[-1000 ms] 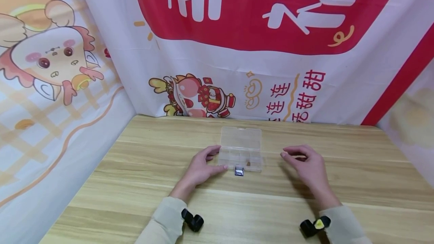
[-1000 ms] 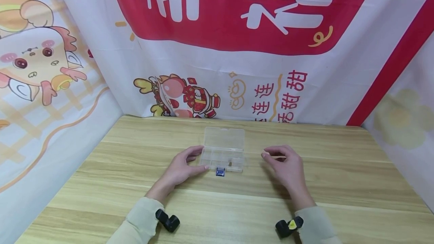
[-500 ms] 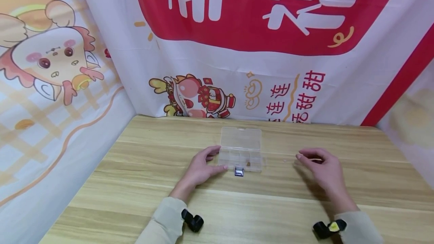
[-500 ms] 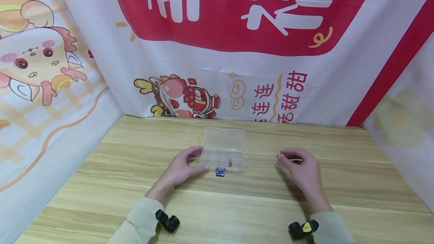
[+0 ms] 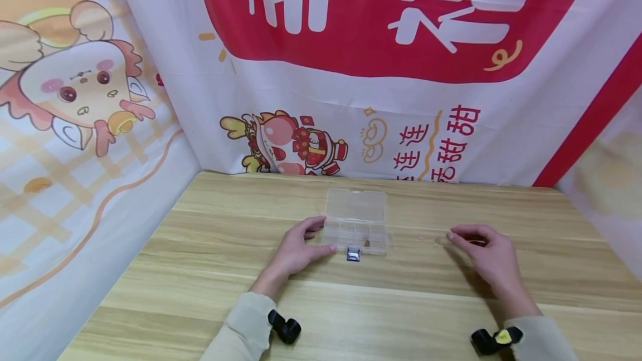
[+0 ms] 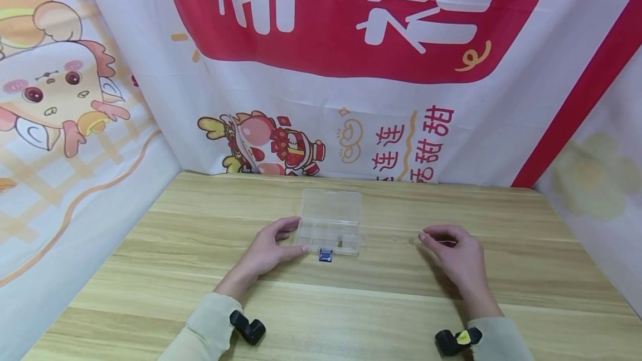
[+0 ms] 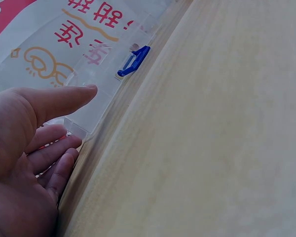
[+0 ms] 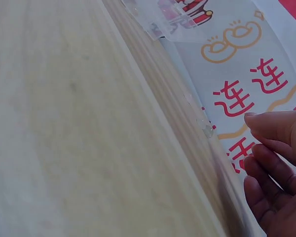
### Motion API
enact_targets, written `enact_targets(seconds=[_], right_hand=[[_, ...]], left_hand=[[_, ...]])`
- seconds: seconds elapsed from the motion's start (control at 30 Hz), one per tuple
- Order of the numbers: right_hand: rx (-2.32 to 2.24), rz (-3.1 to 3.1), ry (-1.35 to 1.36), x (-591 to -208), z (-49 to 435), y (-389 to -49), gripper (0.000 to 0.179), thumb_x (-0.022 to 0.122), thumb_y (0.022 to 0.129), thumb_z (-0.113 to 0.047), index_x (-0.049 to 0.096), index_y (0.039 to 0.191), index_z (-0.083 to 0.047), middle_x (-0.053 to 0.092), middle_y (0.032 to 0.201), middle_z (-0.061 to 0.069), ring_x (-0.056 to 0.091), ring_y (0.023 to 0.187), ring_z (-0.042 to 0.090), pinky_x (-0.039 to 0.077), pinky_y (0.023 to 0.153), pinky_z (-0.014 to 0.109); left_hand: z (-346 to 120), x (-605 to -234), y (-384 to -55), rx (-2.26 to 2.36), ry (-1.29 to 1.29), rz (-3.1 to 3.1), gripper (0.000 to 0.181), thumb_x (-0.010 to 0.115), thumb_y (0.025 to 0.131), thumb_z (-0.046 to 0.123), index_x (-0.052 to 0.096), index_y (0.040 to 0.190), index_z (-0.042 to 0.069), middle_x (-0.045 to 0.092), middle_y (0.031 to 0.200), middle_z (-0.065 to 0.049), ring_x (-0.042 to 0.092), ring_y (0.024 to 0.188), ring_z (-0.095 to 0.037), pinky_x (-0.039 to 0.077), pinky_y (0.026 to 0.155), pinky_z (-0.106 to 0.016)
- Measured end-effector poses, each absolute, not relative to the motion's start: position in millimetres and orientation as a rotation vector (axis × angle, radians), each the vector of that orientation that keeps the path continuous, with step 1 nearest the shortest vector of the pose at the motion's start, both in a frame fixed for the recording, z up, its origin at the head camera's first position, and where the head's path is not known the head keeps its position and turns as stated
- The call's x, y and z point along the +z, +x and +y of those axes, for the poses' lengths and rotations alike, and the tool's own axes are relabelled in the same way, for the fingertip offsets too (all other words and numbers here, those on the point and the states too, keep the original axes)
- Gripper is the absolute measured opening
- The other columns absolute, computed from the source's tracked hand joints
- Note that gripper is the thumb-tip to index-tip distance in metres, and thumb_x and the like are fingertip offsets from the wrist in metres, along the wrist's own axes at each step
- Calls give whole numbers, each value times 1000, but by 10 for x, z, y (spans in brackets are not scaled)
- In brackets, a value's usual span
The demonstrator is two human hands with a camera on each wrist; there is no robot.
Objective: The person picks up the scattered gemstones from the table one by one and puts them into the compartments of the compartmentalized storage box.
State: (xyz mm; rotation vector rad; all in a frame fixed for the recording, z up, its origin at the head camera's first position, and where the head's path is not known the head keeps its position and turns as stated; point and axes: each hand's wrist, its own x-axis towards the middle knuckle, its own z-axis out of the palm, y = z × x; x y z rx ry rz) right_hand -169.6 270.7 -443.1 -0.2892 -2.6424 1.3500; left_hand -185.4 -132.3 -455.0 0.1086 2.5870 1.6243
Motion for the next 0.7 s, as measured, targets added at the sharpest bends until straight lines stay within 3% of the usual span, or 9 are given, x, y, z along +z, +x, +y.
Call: enact_targets(seconds=[0.17, 0.4, 0.57, 0.7], right_hand=[[1294, -2683, -283, -4456, 2735, -1690, 45, 83, 94, -46, 80, 123, -11, 80, 119, 7, 58, 86, -14, 52, 72, 11], [1226, -2734, -254, -4514, 2749, -1714, 44, 84, 93, -49, 82, 121, -15, 80, 122, 9, 57, 89, -15, 47, 76, 9], [1226, -2750, -244, -4535, 2693, -1744, 44, 83, 93, -49, 83, 121, -15, 78, 127, 12, 68, 110, 13, 51, 90, 23], [1270, -2768, -219, -4542, 2675, -1760, 47, 81, 95, -48, 80, 125, -12, 72, 138, 18, 62, 133, 36, 51, 108, 51]], left_hand=[[-1323, -4549, -1851, 1626, 116, 2591, 75, 94, 84, 28, 62, 151, 19, 66, 149, -6, 58, 138, -34, 46, 122, -56], [-1315, -4541, -1849, 1631, 122, 2591, 74, 94, 84, 27, 62, 151, 19, 67, 149, -6, 59, 138, -33, 46, 122, -56], [-1314, -4544, -1851, 1626, 116, 2595, 74, 94, 84, 28, 62, 151, 19, 66, 149, -5, 59, 138, -33, 46, 122, -55], [-1313, -4547, -1849, 1624, 112, 2597, 74, 94, 85, 28, 61, 151, 19, 66, 149, -6, 59, 138, -33, 46, 122, -55]])
